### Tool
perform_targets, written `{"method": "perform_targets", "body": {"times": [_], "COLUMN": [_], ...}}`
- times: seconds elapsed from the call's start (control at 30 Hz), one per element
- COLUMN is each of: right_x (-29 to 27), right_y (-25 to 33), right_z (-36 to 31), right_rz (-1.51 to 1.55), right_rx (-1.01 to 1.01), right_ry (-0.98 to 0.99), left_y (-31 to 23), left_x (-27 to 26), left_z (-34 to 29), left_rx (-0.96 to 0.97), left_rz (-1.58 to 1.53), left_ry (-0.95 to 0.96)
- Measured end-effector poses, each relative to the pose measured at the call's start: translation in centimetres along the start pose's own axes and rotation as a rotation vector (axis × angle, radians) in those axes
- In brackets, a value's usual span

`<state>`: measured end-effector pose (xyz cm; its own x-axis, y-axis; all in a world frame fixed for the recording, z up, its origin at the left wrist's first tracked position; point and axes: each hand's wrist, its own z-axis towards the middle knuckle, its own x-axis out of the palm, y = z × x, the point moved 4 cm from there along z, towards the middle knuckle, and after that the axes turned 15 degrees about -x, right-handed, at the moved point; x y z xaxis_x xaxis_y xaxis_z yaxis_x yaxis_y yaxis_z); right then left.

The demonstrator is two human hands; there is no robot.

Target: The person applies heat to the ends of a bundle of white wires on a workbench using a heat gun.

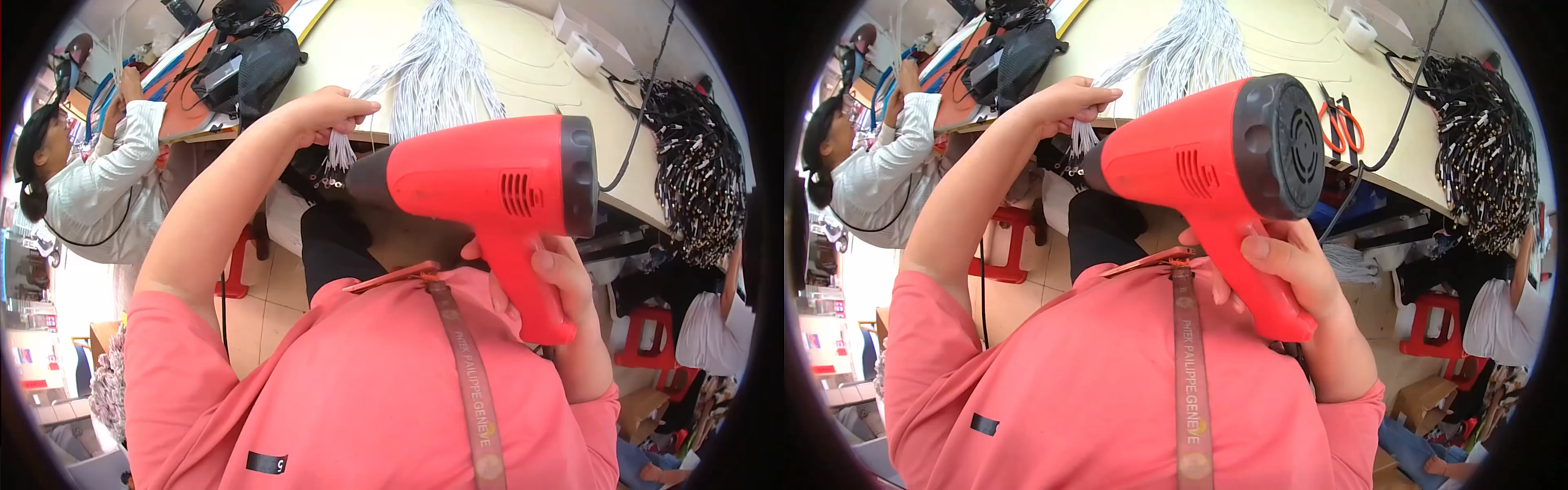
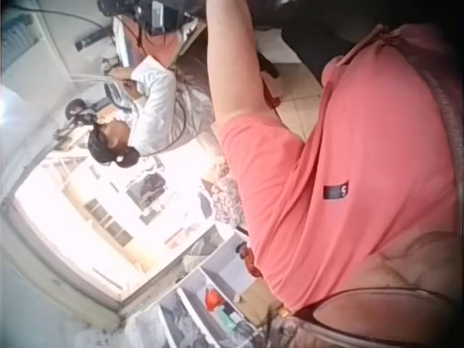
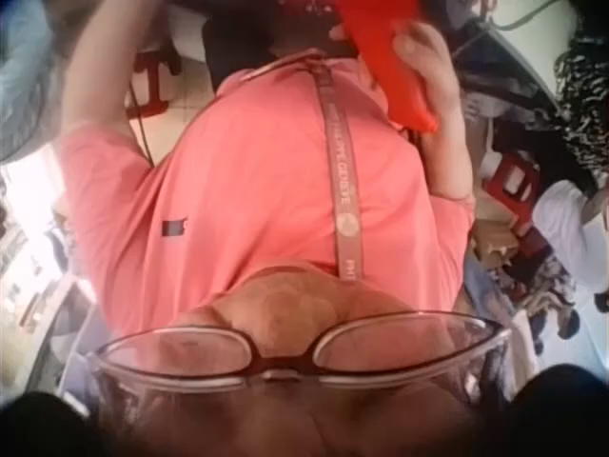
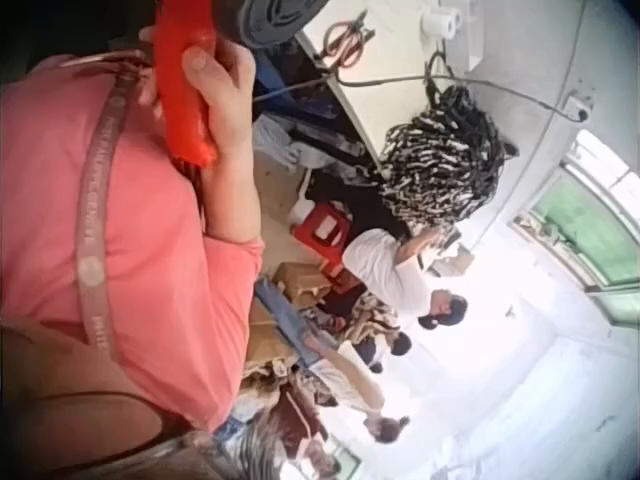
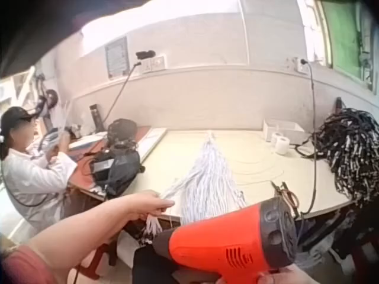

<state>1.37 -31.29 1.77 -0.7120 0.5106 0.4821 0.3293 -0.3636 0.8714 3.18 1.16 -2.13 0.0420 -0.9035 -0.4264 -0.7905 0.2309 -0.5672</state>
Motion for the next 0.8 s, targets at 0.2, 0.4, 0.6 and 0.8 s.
{"method": "perform_targets", "body": {"times": [0.2,0.4,0.6,0.8], "right_x": [0.5,0.6,-0.4,-0.7], "right_y": [-0.3,0.0,0.1,0.6], "right_z": [-0.2,-0.7,-1.4,-1.5], "right_rz": [0.035,0.07,0.0,-0.042], "right_rx": [0.02,0.027,0.022,-0.058], "right_ry": [-0.015,0.002,-0.007,-0.054], "left_y": [0.1,0.0,0.1,0.0], "left_x": [0.7,1.4,2.1,2.6], "left_z": [-0.5,-0.8,-0.6,-0.9], "left_rx": [-0.039,-0.008,0.006,-0.033], "left_rz": [-0.047,-0.047,-0.04,-0.005], "left_ry": [-0.036,0.044,0.009,-0.013]}}
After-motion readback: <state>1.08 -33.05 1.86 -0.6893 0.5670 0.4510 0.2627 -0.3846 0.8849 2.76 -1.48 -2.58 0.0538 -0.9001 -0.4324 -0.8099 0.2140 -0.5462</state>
